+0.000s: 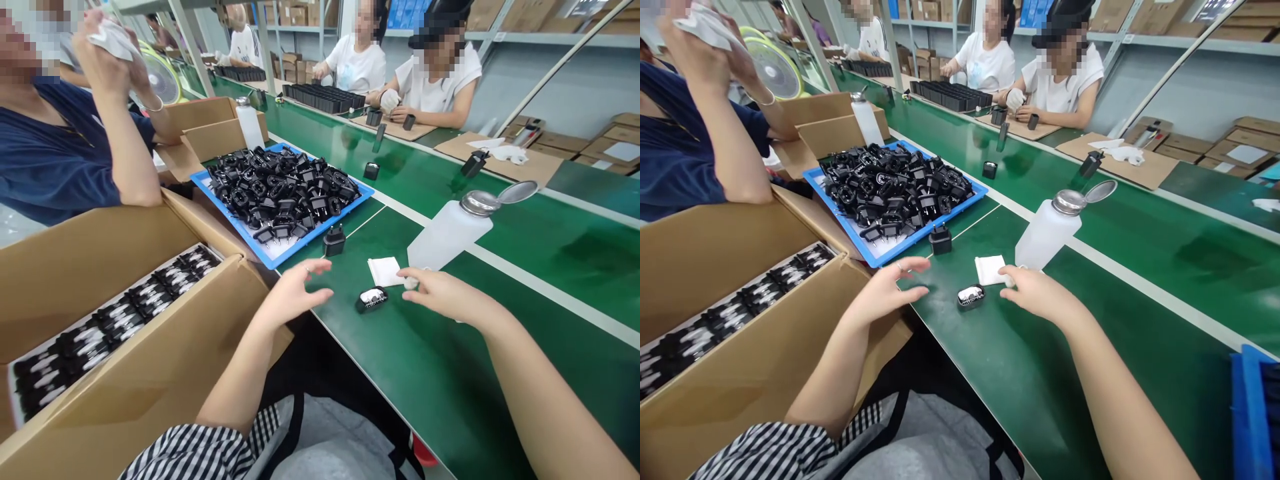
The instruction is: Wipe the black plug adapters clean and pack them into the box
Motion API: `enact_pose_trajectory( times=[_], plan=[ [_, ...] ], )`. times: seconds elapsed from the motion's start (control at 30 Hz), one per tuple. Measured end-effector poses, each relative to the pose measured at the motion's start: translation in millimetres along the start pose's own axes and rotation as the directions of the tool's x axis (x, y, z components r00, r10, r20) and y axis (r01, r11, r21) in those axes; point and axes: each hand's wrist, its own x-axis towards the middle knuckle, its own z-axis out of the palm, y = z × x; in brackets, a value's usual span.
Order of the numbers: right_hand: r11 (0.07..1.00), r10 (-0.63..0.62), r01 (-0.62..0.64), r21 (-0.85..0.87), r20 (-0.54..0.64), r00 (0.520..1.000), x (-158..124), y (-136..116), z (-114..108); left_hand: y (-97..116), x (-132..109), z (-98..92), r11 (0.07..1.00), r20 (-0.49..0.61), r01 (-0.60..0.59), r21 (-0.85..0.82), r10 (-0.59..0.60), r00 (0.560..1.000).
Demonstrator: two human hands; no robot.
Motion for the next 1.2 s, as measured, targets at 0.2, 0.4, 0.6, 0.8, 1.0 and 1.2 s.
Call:
enact_pose_trajectory(
  times=[0.2, 0.4, 0.6, 0.8, 1.0, 1.2],
  plan=[
    [0.978, -0.112, 0.037, -0.208, -0.361, 0.926, 29, -2, 30, 15, 2, 60.6, 0.989, 0.015, -0.053, 0.135, 0.052, 0.999],
    [0.963, -0.244, 0.153, -0.222, -0.482, 0.842, 41, 11, 51, 10, 14, 61.7, 0.992, -0.008, -0.036, 0.12, 0.037, 0.999],
    [0.916, 0.114, 0.159, 0.368, -0.619, 0.777, 28, -4, 48, 5, 15, 59.9, 0.996, 0.003, -0.033, 0.08, 0.033, 0.999],
    [0.94, -0.271, 0.34, -0.023, -0.657, 0.704, 13, -36, 57, 3, 18, 63.7, 0.994, -0.02, -0.048, 0.095, 0.05, 0.999],
    [0.931, -0.346, 0.328, -0.158, -0.663, 0.664, 10, -22, 63, 3, 17, 63.0, 0.991, -0.012, -0.078, 0.11, 0.08, 0.997],
    [0.893, 0.122, 0.148, 0.425, -0.546, 0.829, 1, 4, 36, 1, 18, 63.8, 0.993, 0.0, -0.044, 0.112, 0.044, 0.999]
  ],
)
